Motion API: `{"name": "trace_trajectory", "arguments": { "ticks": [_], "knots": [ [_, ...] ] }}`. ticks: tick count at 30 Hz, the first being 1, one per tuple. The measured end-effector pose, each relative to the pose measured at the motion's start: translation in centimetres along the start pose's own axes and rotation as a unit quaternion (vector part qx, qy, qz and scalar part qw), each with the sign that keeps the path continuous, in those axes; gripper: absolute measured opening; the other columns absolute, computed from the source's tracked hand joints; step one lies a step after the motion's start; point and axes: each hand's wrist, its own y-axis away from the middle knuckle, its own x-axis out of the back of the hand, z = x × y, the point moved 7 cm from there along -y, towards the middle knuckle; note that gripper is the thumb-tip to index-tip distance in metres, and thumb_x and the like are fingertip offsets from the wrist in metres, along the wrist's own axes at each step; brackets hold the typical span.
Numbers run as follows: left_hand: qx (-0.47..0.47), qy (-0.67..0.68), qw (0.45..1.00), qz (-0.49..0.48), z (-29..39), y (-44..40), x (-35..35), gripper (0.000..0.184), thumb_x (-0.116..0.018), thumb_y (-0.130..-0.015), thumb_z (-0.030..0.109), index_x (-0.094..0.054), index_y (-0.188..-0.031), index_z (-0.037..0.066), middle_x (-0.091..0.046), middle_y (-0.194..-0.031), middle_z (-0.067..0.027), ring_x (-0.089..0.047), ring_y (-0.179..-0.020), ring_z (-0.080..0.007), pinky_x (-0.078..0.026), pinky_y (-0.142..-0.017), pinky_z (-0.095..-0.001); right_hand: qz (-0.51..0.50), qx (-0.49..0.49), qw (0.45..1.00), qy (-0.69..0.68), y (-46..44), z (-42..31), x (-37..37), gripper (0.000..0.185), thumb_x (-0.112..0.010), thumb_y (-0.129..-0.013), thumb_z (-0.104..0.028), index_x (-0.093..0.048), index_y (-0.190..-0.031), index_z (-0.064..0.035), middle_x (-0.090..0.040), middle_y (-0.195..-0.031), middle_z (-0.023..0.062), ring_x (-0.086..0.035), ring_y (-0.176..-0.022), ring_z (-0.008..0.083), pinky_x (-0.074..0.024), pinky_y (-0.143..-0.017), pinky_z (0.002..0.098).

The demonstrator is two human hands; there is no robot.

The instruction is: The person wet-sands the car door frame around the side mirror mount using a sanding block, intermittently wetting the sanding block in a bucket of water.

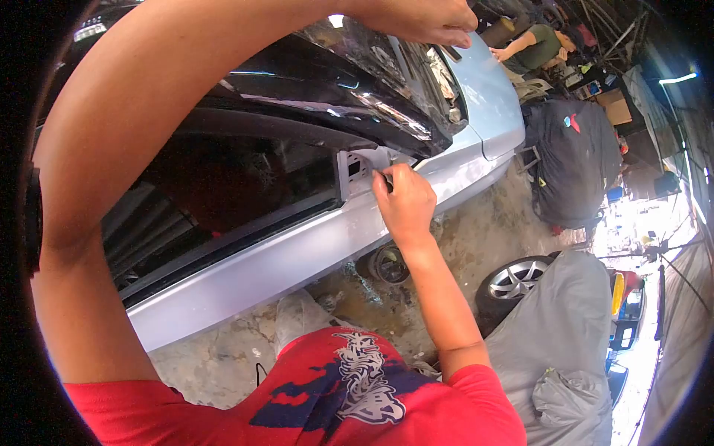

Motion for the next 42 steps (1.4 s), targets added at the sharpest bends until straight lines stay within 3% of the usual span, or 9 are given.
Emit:
{"name": "trace_trajectory", "arguments": {
  "ticks": [6, 9, 12, 15, 21, 26, 32, 39, 42],
  "knots": [
    [0.001, 0.005, 1.000, -0.002, -0.1, -0.5, -0.5, 0.047, -0.047, -0.106, 0.039, -0.077, -0.094, 0.005, -0.076, -0.095, -0.0215, -0.073, -0.092, -0.0435, -0.057, -0.085, -0.0534, -0.028, -0.054, 0.998, 0.005, 1.7, 1.0, -1.2, 0.025, -0.084, -0.081, -0.015, -0.061, -0.088, -0.0055, -0.067, -0.078, 0.0132, -0.068, -0.072, 0.0347, -0.0526, -0.063, 0.0444],
    [-0.004, -0.007, 1.000, -0.008, 0.1, -0.7, -0.7, 0.046, -0.048, -0.106, 0.038, -0.076, -0.094, 0.004, -0.076, -0.094, -0.0221, -0.073, -0.090, -0.0433, -0.057, -0.084, -0.0534, 0.035, -0.024, 0.999, -0.007, 0.5, -0.4, -0.2, 0.027, -0.083, -0.080, -0.014, -0.060, -0.090, -0.0048, -0.067, -0.083, 0.0131, -0.068, -0.074, 0.0342, -0.0524, -0.064, 0.0441],
    [-0.016, -0.023, 1.000, -0.003, -0.1, -0.4, -0.1, 0.046, -0.047, -0.106, 0.038, -0.075, -0.094, 0.003, -0.076, -0.093, -0.0226, -0.073, -0.090, -0.0428, -0.057, -0.084, -0.0534, 0.017, -0.061, 0.998, -0.012, 2.1, 0.4, -1.7, 0.027, -0.082, -0.080, -0.012, -0.059, -0.092, -0.0047, -0.066, -0.087, 0.0130, -0.067, -0.075, 0.0342, -0.0522, -0.064, 0.0433],
    [-0.015, -0.034, 0.999, -0.003, 0.2, -0.4, -0.3, 0.046, -0.048, -0.106, 0.037, -0.075, -0.094, 0.003, -0.076, -0.092, -0.0220, -0.074, -0.089, -0.0424, -0.057, -0.083, -0.0533, 0.055, -0.001, 0.998, -0.006, 0.3, -0.6, -0.9, 0.027, -0.082, -0.080, -0.012, -0.060, -0.093, -0.0051, -0.065, -0.085, 0.0125, -0.066, -0.075, 0.0349, -0.0522, -0.065, 0.0431],
    [-0.014, -0.011, 1.000, 0.026, -0.1, -0.2, 0.2, 0.044, -0.050, -0.106, 0.038, -0.075, -0.092, 0.004, -0.076, -0.092, -0.0205, -0.074, -0.090, -0.0422, -0.058, -0.083, -0.0529, 0.060, -0.053, 0.997, -0.014, 2.3, 0.4, -2.1, 0.026, -0.082, -0.079, -0.012, -0.059, -0.089, -0.0059, -0.062, -0.082, 0.0121, -0.065, -0.073, 0.0356, -0.0508, -0.063, 0.0451],
    [-0.027, -0.022, 0.999, 0.018, 0.2, -0.5, -0.8, 0.043, -0.051, -0.105, 0.037, -0.075, -0.092, 0.004, -0.076, -0.092, -0.0203, -0.074, -0.090, -0.0421, -0.058, -0.082, -0.0531, 0.110, 0.103, 0.988, -0.034, -2.9, -3.8, 1.0, 0.029, -0.085, -0.072, -0.004, -0.059, -0.085, -0.0076, -0.061, -0.079, 0.0095, -0.063, -0.069, 0.0311, -0.0495, -0.061, 0.0408],
    [-0.032, -0.031, 0.999, 0.018, 0.2, -0.2, -0.1, 0.042, -0.051, -0.104, 0.036, -0.076, -0.091, 0.005, -0.077, -0.092, -0.0196, -0.075, -0.089, -0.0411, -0.058, -0.080, -0.0526, 0.094, 0.071, 0.992, -0.039, -0.8, -1.3, -0.2, 0.031, -0.085, -0.070, -0.004, -0.058, -0.084, -0.0069, -0.061, -0.078, 0.0095, -0.063, -0.070, 0.0318, -0.0488, -0.061, 0.0412],
    [-0.035, -0.053, 0.998, 0.013, 0.3, -0.6, -0.8, 0.042, -0.051, -0.104, 0.035, -0.077, -0.090, 0.004, -0.077, -0.089, -0.0191, -0.075, -0.086, -0.0410, -0.059, -0.077, -0.0518, 0.096, 0.206, 0.972, -0.055, -4.7, -5.7, 1.7, 0.034, -0.086, -0.069, -0.004, -0.057, -0.084, -0.0085, -0.061, -0.079, 0.0074, -0.063, -0.070, 0.0298, -0.0488, -0.062, 0.0403],
    [-0.032, -0.071, 0.997, -0.005, 0.1, -0.5, -1.0, 0.042, -0.051, -0.104, 0.036, -0.077, -0.092, 0.005, -0.077, -0.088, -0.0191, -0.075, -0.086, -0.0409, -0.059, -0.076, -0.0520, 0.090, 0.142, 0.984, -0.066, -2.7, -2.5, 0.9, 0.034, -0.087, -0.068, -0.004, -0.057, -0.084, -0.0087, -0.062, -0.079, 0.0075, -0.063, -0.071, 0.0294, -0.0496, -0.062, 0.0400]
  ]
}}
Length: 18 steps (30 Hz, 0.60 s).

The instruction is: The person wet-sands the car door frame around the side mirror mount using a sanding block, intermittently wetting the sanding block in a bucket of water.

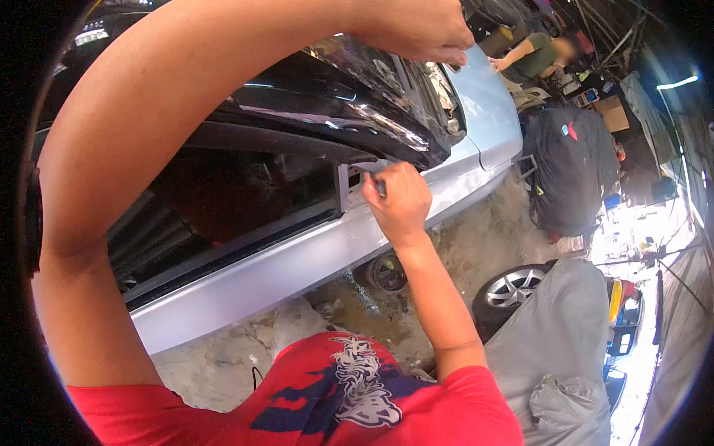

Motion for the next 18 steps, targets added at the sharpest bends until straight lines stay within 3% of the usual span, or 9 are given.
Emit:
{"name": "trace_trajectory", "arguments": {
  "ticks": [2, 6, 15, 18],
  "knots": [
    [0.006, 0.010, 1.000, -0.003, 0.0, 0.1, -0.1, 0.042, -0.051, -0.104, 0.036, -0.077, -0.093, 0.005, -0.077, -0.089, -0.0191, -0.075, -0.086, -0.0409, -0.059, -0.076, -0.0521, 0.000, -0.027, 1.000, 0.005, 1.3, 1.0, -0.1, 0.034, -0.087, -0.068, -0.004, -0.058, -0.084, -0.0086, -0.062, -0.079, 0.0080, -0.064, -0.070, 0.0298, -0.0502, -0.062, 0.0395],
    [0.015, 0.038, 0.999, -0.003, 0.3, -0.1, -0.2, 0.042, -0.051, -0.104, 0.035, -0.077, -0.092, 0.005, -0.077, -0.091, -0.0197, -0.075, -0.087, -0.0409, -0.059, -0.078, -0.0522, -0.010, 0.045, 0.999, 0.003, -2.5, -1.8, 0.4, 0.034, -0.087, -0.069, -0.004, -0.058, -0.086, -0.0084, -0.062, -0.079, 0.0083, -0.064, -0.070, 0.0297, -0.0508, -0.061, 0.0391],
    [0.014, 0.031, 0.999, -0.023, 0.2, 0.1, 0.0, 0.043, -0.050, -0.105, 0.036, -0.077, -0.098, 0.004, -0.077, -0.095, -0.0204, -0.075, -0.093, -0.0408, -0.059, -0.081, -0.0519, -0.022, -0.047, 0.999, 0.010, 2.0, 1.3, -0.1, 0.033, -0.086, -0.070, -0.004, -0.058, -0.086, -0.0073, -0.063, -0.080, 0.0092, -0.064, -0.071, 0.0309, -0.0511, -0.062, 0.0400],
    [0.017, 0.024, 0.999, -0.019, 0.4, 0.1, -0.2, 0.043, -0.050, -0.105, 0.035, -0.078, -0.098, 0.003, -0.077, -0.096, -0.0210, -0.075, -0.094, -0.0415, -0.058, -0.082, -0.0519, -0.020, 0.030, 0.999, 0.000, -2.1, -1.3, 0.5, 0.032, -0.086, -0.071, -0.005, -0.059, -0.086, -0.0072, -0.062, -0.080, 0.0096, -0.064, -0.072, 0.0311, -0.0511, -0.063, 0.0401]
  ]
}}
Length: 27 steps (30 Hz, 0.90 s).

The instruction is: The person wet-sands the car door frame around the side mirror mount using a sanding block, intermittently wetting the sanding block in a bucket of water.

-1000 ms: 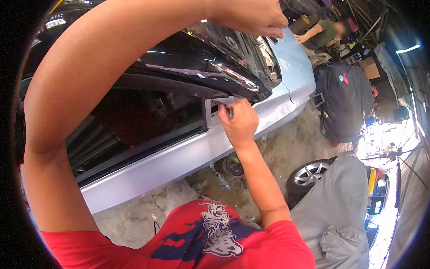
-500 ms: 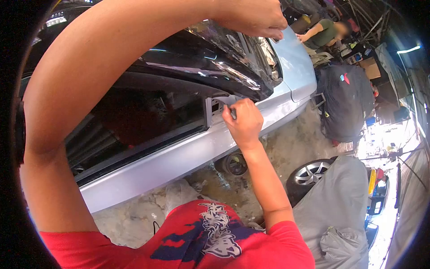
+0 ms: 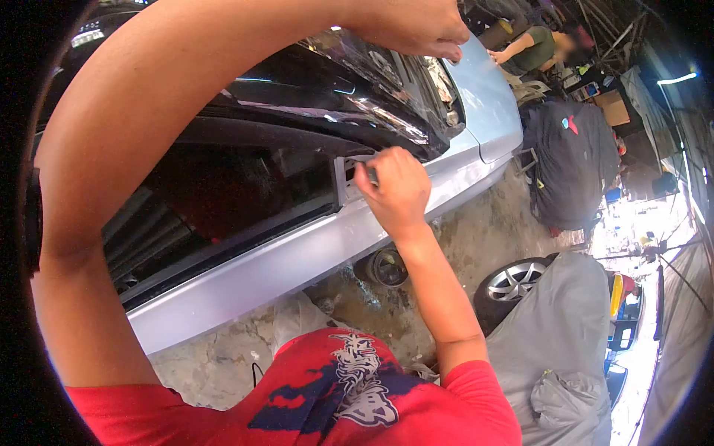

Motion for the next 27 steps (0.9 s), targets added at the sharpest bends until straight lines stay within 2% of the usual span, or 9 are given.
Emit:
{"name": "trace_trajectory", "arguments": {
  "ticks": [3, 8, 11, 15, 18, 21, 24, 27],
  "knots": [
    [-0.003, -0.001, 1.000, -0.015, -0.2, 0.2, 0.1, 0.043, -0.050, -0.104, 0.035, -0.078, -0.098, 0.003, -0.077, -0.098, -0.0217, -0.074, -0.095, -0.0418, -0.058, -0.084, -0.0521, 0.002, -0.018, 1.000, -0.015, -0.1, 0.2, -0.3, 0.032, -0.086, -0.070, -0.005, -0.059, -0.086, -0.0074, -0.062, -0.080, 0.0094, -0.065, -0.073, 0.0307, -0.0510, -0.064, 0.0403],
    [-0.001, 0.033, 0.999, -0.016, -0.1, 1.1, 1.1, 0.042, -0.049, -0.104, 0.034, -0.078, -0.102, 0.004, -0.077, -0.104, -0.0223, -0.074, -0.099, -0.0414, -0.057, -0.088, -0.0517, -0.081, -0.219, 0.972, 0.025, 8.9, 3.4, -2.5, 0.024, -0.083, -0.084, -0.014, -0.061, -0.089, -0.0055, -0.065, -0.082, 0.0122, -0.067, -0.076, 0.0346, -0.0525, -0.066, 0.0428],
    [-0.003, 0.058, 0.998, -0.005, -0.2, 1.5, 1.5, 0.042, -0.049, -0.104, 0.034, -0.079, -0.105, 0.004, -0.077, -0.105, -0.0225, -0.074, -0.100, -0.0415, -0.056, -0.089, -0.0515, -0.073, -0.253, 0.964, 0.018, 7.6, 3.0, -1.7, 0.023, -0.083, -0.085, -0.014, -0.062, -0.089, -0.0055, -0.066, -0.082, 0.0120, -0.068, -0.074, 0.0354, -0.0527, -0.065, 0.0434],
    [0.025, 0.020, 0.999, -0.023, -0.4, 0.3, 0.6, 0.042, -0.049, -0.104, 0.035, -0.079, -0.106, 0.004, -0.077, -0.106, -0.0224, -0.074, -0.101, -0.0414, -0.056, -0.090, -0.0518, -0.050, -0.230, 0.971, 0.031, 6.6, 2.5, -1.0, 0.022, -0.081, -0.086, -0.014, -0.061, -0.087, -0.0050, -0.067, -0.082, 0.0118, -0.068, -0.073, 0.0352, -0.0529, -0.065, 0.0437],
    [0.019, 0.053, 0.998, -0.019, -0.4, 0.9, 1.0, 0.043, -0.049, -0.105, 0.035, -0.079, -0.104, 0.004, -0.077, -0.104, -0.0220, -0.074, -0.100, -0.0415, -0.056, -0.089, -0.0518, -0.083, -0.259, 0.962, 0.021, 8.1, 3.0, -1.9, 0.023, -0.082, -0.085, -0.013, -0.060, -0.087, -0.0052, -0.066, -0.081, 0.0114, -0.067, -0.073, 0.0346, -0.0523, -0.064, 0.0443],
    [0.005, 0.057, 0.998, -0.006, -0.3, 0.6, 1.0, 0.044, -0.048, -0.105, 0.036, -0.078, -0.101, 0.004, -0.077, -0.102, -0.0223, -0.073, -0.098, -0.0422, -0.056, -0.087, -0.0521, -0.049, -0.181, 0.981, 0.042, 5.7, 2.3, -1.2, 0.024, -0.082, -0.084, -0.013, -0.060, -0.088, -0.0055, -0.066, -0.082, 0.0116, -0.068, -0.075, 0.0347, -0.0524, -0.065, 0.0446],
    [0.014, 0.031, 0.999, -0.022, -0.6, -0.1, 0.2, 0.044, -0.048, -0.106, 0.036, -0.077, -0.098, 0.004, -0.076, -0.099, -0.0225, -0.073, -0.096, -0.0429, -0.057, -0.086, -0.0530, -0.036, -0.199, 0.978, 0.045, 6.2, 2.5, -1.7, 0.024, -0.083, -0.082, -0.013, -0.060, -0.088, -0.0058, -0.066, -0.083, 0.0117, -0.068, -0.076, 0.0347, -0.0523, -0.066, 0.0441],
    [-0.002, 0.024, 1.000, 0.008, -0.8, 0.1, 0.6, 0.045, -0.048, -0.105, 0.037, -0.077, -0.097, 0.003, -0.076, -0.097, -0.0226, -0.073, -0.093, -0.0438, -0.057, -0.085, -0.0541, -0.051, -0.237, 0.970, 0.029, 7.9, 2.7, -2.3, 0.024, -0.083, -0.082, -0.012, -0.060, -0.087, -0.0057, -0.065, -0.082, 0.0116, -0.067, -0.075, 0.0346, -0.0519, -0.065, 0.0438]
  ]
}}
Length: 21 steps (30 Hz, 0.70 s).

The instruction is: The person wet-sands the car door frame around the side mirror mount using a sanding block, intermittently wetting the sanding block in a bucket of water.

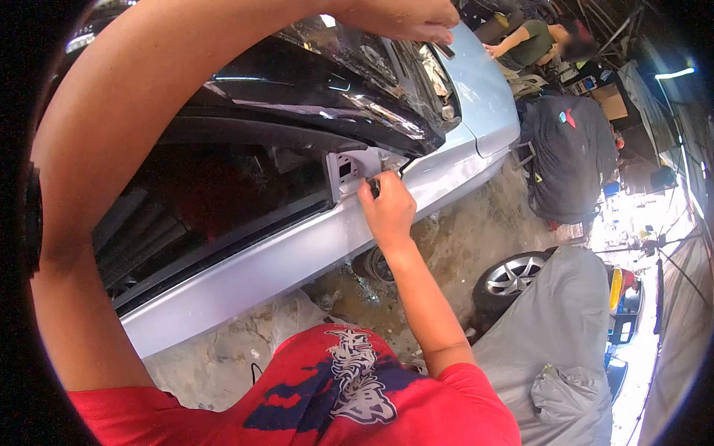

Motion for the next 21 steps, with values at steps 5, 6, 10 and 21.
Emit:
{"name": "trace_trajectory", "arguments": {
  "ticks": [5, 6, 10, 21],
  "knots": [
    [0.015, -0.009, 1.000, 0.009, -0.4, -0.2, -0.3, 0.044, -0.049, -0.104, 0.037, -0.076, -0.094, 0.003, -0.075, -0.092, -0.0236, -0.072, -0.089, -0.0447, -0.057, -0.082, -0.0547, 0.042, 0.059, 0.997, -0.008, -2.1, -1.8, 1.6, 0.024, -0.084, -0.081, -0.013, -0.062, -0.088, -0.0060, -0.066, -0.083, 0.0103, -0.067, -0.075, 0.0333, -0.0532, -0.066, 0.0434],
    [0.012, -0.001, 1.000, 0.006, -0.1, -0.3, 0.1, 0.044, -0.050, -0.104, 0.037, -0.076, -0.094, 0.002, -0.075, -0.092, -0.0237, -0.072, -0.089, -0.0448, -0.057, -0.082, -0.0547, 0.029, 0.029, 0.999, -0.006, -1.4, -0.9, 1.3, 0.024, -0.083, -0.082, -0.013, -0.062, -0.088, -0.0060, -0.066, -0.083, 0.0102, -0.067, -0.075, 0.0332, -0.0531, -0.066, 0.0433],
    [0.034, 0.000, 0.999, -0.020, 0.0, 0.1, 0.4, 0.046, -0.050, -0.105, 0.038, -0.075, -0.093, 0.002, -0.075, -0.092, -0.0242, -0.072, -0.090, -0.0448, -0.057, -0.083, -0.0542, -0.010, -0.007, 1.000, -0.008, 0.1, 0.2, 0.6, 0.022, -0.082, -0.084, -0.013, -0.062, -0.088, -0.0058, -0.067, -0.084, 0.0103, -0.068, -0.077, 0.0332, -0.0531, -0.066, 0.0435],
    [0.023, -0.015, 1.000, -0.013, -0.2, 0.0, 0.1, 0.046, -0.049, -0.106, 0.038, -0.075, -0.097, 0.002, -0.075, -0.092, -0.0246, -0.072, -0.091, -0.0455, -0.057, -0.084, -0.0544, -0.061, -0.133, 0.988, -0.047, 1.5, 3.1, 2.5, 0.021, -0.079, -0.093, -0.018, -0.065, -0.097, -0.0032, -0.069, -0.089, 0.0138, -0.069, -0.080, 0.0351, -0.0551, -0.070, 0.0420]
  ]
}}
